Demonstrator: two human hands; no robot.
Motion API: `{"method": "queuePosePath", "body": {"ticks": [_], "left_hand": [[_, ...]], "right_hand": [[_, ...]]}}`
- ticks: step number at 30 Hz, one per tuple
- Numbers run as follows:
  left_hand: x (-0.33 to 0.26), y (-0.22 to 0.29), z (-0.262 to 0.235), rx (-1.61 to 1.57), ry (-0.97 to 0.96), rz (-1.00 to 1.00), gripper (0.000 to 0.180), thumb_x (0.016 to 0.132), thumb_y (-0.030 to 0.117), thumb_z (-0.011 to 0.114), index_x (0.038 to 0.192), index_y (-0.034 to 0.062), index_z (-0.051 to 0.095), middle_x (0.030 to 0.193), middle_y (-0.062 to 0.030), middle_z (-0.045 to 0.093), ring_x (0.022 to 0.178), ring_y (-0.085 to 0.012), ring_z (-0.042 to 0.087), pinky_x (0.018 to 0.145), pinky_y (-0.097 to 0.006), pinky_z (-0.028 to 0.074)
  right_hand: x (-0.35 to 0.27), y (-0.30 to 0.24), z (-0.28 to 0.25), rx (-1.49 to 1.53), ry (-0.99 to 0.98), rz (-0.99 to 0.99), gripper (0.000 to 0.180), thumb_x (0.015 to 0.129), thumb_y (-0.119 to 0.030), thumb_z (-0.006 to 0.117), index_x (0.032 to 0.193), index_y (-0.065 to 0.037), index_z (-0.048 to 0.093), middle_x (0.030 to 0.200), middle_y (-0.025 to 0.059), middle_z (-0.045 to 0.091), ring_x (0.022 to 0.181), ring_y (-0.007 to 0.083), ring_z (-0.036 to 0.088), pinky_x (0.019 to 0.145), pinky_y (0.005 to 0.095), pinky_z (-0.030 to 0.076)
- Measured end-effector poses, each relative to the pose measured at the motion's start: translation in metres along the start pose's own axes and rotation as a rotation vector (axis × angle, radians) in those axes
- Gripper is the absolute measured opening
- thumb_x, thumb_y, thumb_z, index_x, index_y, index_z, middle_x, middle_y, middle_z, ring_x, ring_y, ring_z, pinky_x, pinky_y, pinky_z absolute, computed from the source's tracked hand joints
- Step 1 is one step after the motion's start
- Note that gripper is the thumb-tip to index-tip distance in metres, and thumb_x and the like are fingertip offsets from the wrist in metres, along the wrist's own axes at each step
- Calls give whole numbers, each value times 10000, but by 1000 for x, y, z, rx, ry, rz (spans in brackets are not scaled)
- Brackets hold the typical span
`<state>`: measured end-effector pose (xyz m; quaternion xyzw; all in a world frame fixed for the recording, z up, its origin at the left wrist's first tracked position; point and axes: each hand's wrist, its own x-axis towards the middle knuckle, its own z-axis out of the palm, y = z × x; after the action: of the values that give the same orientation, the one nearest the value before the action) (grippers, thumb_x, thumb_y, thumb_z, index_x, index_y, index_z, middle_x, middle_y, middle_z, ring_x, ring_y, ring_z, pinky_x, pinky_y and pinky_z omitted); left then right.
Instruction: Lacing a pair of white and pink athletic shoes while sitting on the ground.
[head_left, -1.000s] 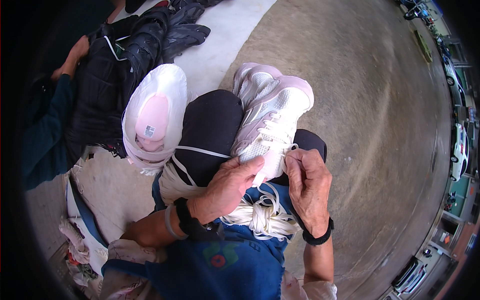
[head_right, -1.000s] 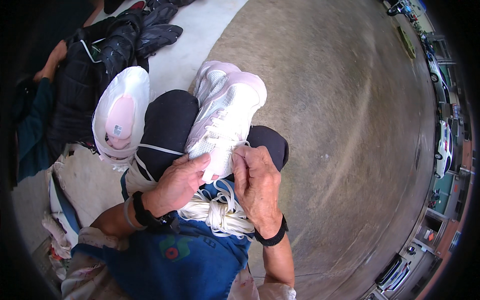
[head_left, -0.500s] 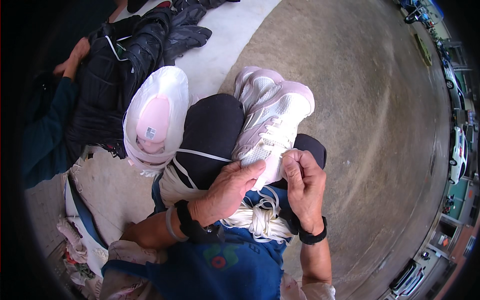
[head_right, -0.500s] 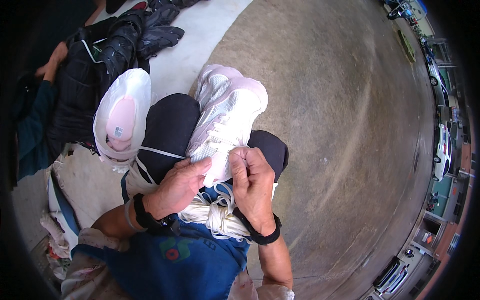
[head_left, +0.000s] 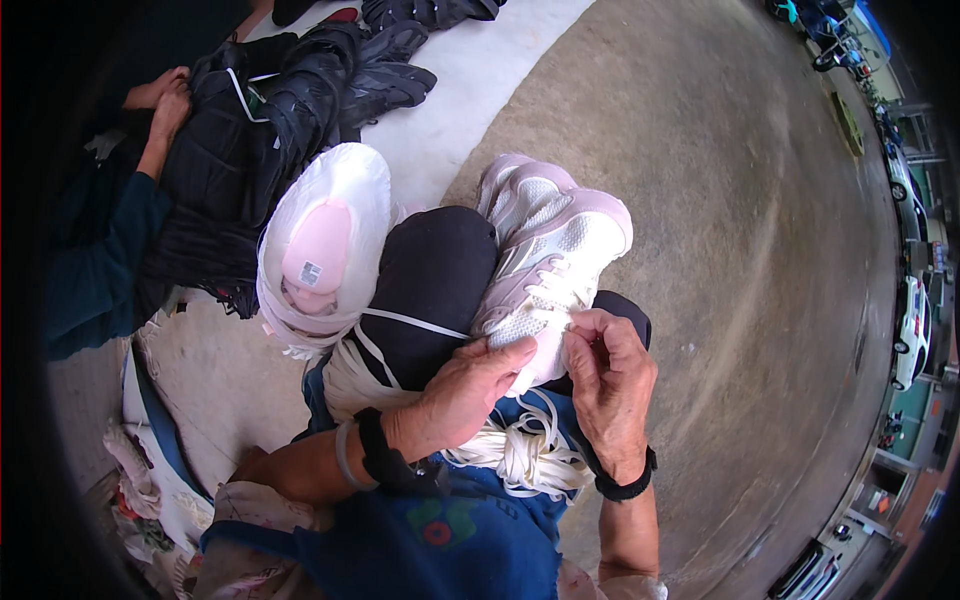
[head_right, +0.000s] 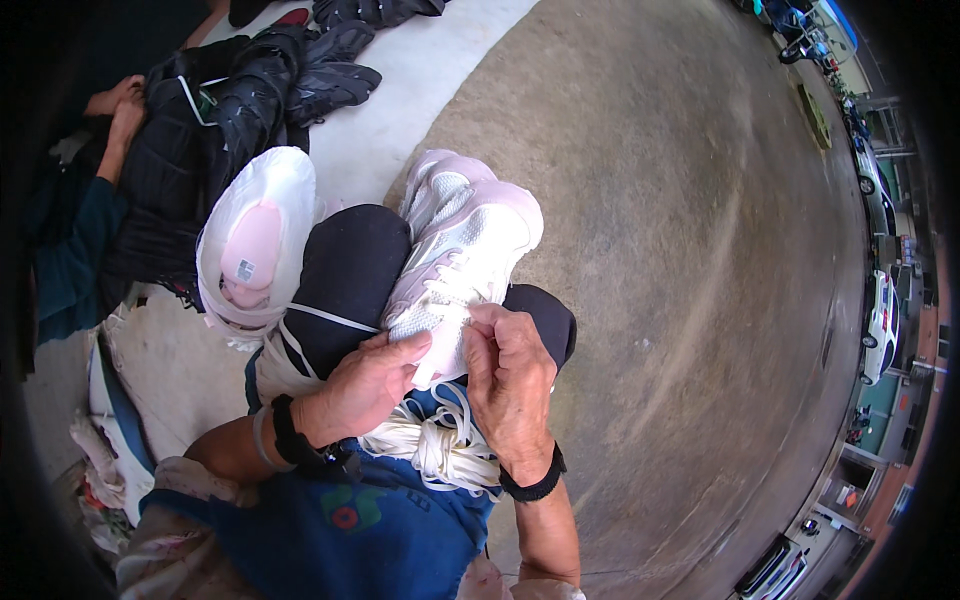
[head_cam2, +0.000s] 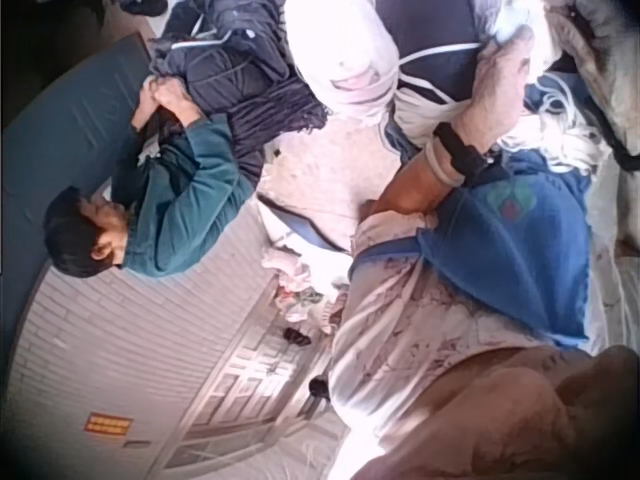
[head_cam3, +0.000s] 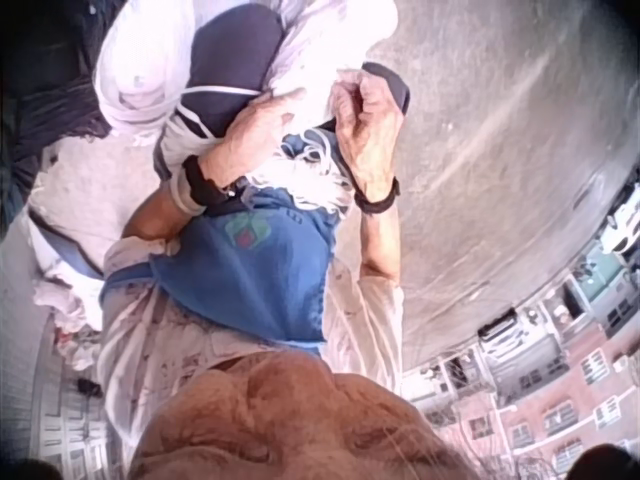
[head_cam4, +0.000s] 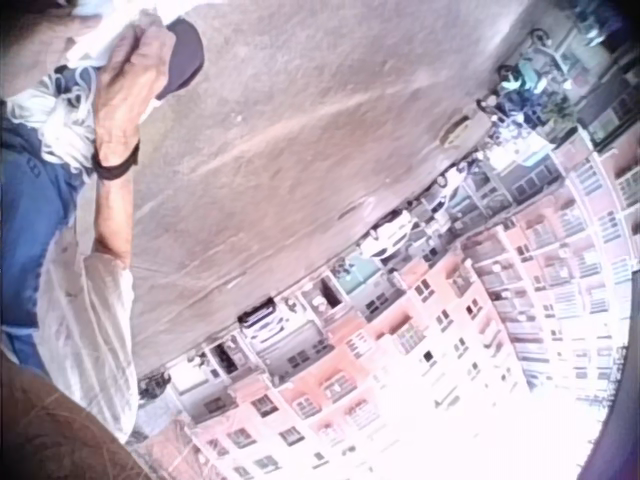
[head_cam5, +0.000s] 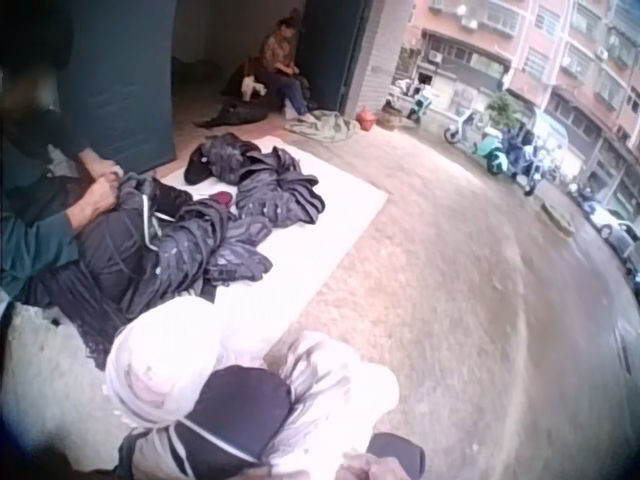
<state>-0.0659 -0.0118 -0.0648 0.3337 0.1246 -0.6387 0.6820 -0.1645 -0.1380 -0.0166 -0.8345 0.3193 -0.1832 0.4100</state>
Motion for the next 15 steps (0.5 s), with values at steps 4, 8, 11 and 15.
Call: {"method": "queuePosePath", "body": {"ticks": [4, 8, 11, 15], "left_hand": [[-2, 4, 2, -13, -32, -2, 280, 976, 185, 579, 1226, 59, 590, 1154, -21, 629, 1074, -123, 568, 943, -289, 435], [4, -2, -11, -7, -39, -16, 274, 973, 175, 578, 1221, 59, 591, 1151, -20, 631, 1068, -115, 568, 941, -290, 432], [3, -4, -2, -42, -56, 25, 257, 977, 157, 559, 1212, 58, 593, 1137, -17, 632, 1054, -112, 571, 934, -289, 432], [3, 0, -8, -43, -192, 43, 223, 985, 118, 523, 1185, 49, 593, 1104, -17, 632, 1023, -112, 573, 896, -286, 433]], "right_hand": [[1, 1, 7, 26, 31, -44, 151, 861, 69, 640, 998, 8, 659, 835, 80, 634, 722, 154, 618, 653, 280, 496], [6, -5, 11, -120, 75, -222, 173, 850, 75, 636, 1001, -4, 669, 849, 121, 646, 718, 232, 638, 648, 302, 506], [4, -3, 7, -241, 18, -263, 172, 834, 50, 659, 995, -8, 682, 860, 131, 655, 750, 271, 640, 673, 328, 510], [3, -5, 3, -308, 13, -357, 198, 808, -53, 707, 1005, -59, 698, 883, 86, 647, 780, 246, 616, 689, 352, 461]]}}
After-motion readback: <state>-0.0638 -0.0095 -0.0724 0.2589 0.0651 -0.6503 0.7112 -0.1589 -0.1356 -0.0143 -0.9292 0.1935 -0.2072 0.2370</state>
